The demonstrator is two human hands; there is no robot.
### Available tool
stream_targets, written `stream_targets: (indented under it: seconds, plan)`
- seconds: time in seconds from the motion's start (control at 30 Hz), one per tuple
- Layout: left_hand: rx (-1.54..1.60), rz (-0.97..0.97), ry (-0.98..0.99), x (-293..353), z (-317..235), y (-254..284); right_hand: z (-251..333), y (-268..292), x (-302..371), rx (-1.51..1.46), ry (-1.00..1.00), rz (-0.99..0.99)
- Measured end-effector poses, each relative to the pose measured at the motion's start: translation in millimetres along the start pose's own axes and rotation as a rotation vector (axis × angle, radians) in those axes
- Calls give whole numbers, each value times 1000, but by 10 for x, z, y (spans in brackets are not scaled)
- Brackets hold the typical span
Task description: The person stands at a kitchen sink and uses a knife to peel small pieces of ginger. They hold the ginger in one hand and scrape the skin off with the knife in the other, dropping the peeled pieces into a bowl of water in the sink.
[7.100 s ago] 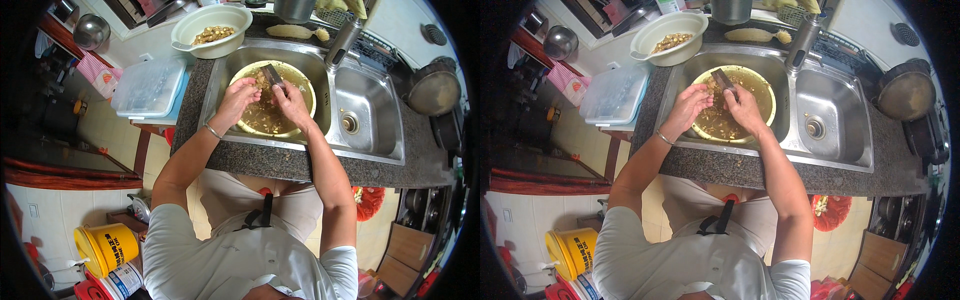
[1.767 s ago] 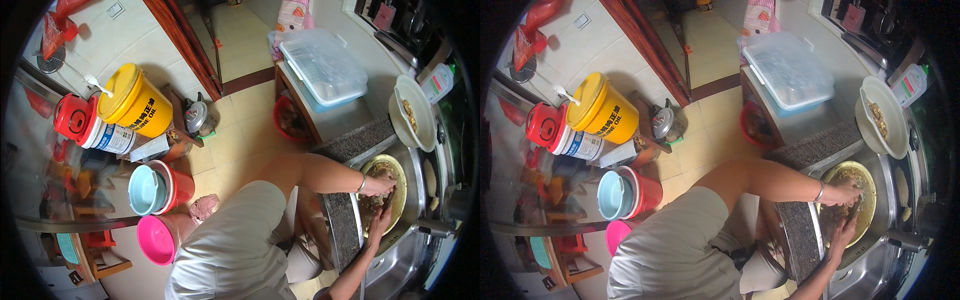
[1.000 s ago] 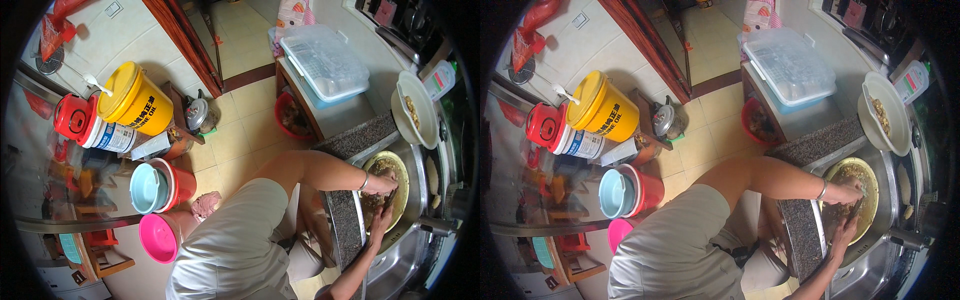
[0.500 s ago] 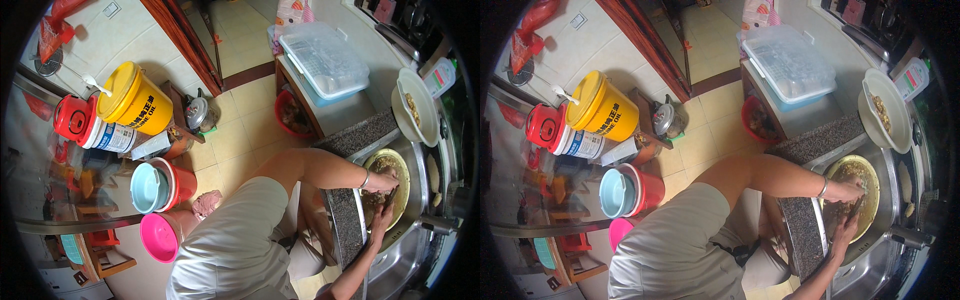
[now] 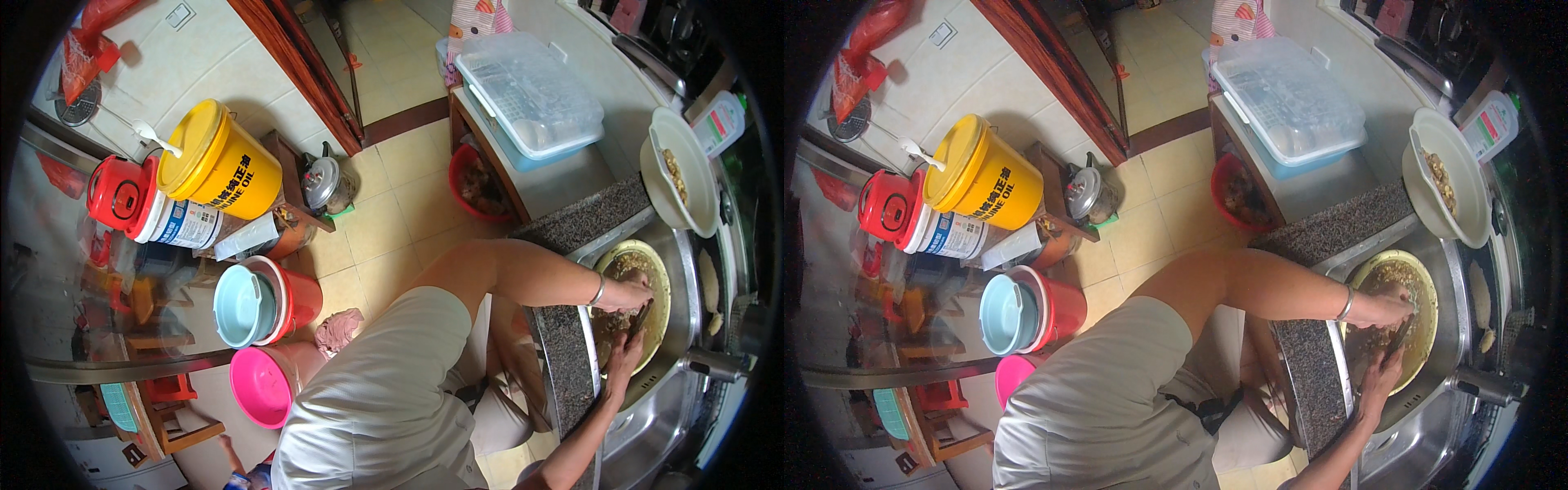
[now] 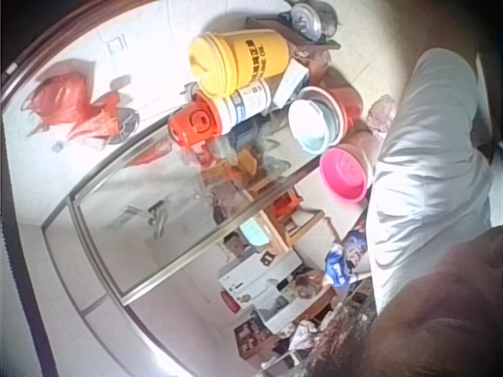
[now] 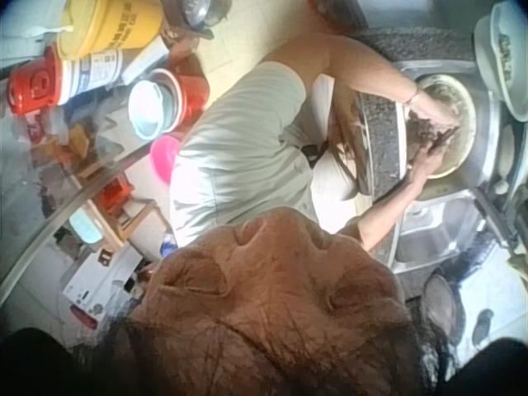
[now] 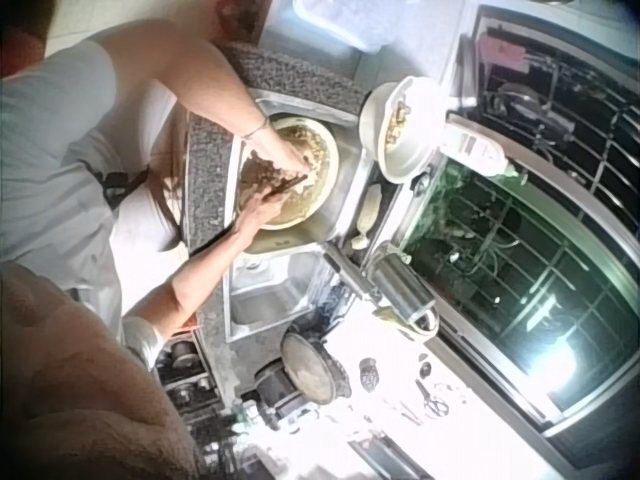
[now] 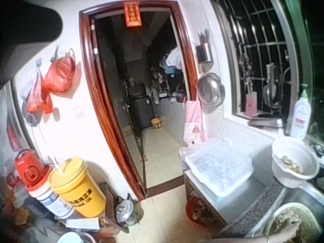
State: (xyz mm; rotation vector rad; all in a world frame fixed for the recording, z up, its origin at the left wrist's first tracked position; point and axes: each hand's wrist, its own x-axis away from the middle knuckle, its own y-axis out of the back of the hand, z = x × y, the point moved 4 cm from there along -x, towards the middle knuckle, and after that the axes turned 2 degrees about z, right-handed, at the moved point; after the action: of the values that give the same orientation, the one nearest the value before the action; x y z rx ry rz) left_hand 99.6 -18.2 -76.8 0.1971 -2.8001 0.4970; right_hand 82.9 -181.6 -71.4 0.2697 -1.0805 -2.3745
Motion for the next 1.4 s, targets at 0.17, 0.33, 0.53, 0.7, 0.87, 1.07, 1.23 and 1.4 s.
stream_targets:
  seconds: [0.17,0.33,0.53,0.7,0.87,1.07,1.23,1.4]
  plan:
    - [5,57,-1,-39,54,-27,151,5,30,-34,-9,16]
    - [-23,61,40,-72,80,-52,244,28,55,53,14,2]
    - [4,17,0,-92,108,-9,253,11,67,48,22,-29]
    - [36,34,-13,-115,125,-3,276,2,63,-55,-7,4]
    - [47,40,-12,-80,107,-7,354,22,75,26,-22,32]
    - [16,48,16,-5,56,2,-80,-42,-17,51,125,-21]
    - [4,53,22,-52,94,-6,-11,-65,8,-15,145,-54]
    - [-26,44,41,-73,106,-19,-156,-71,-12,53,160,-74]
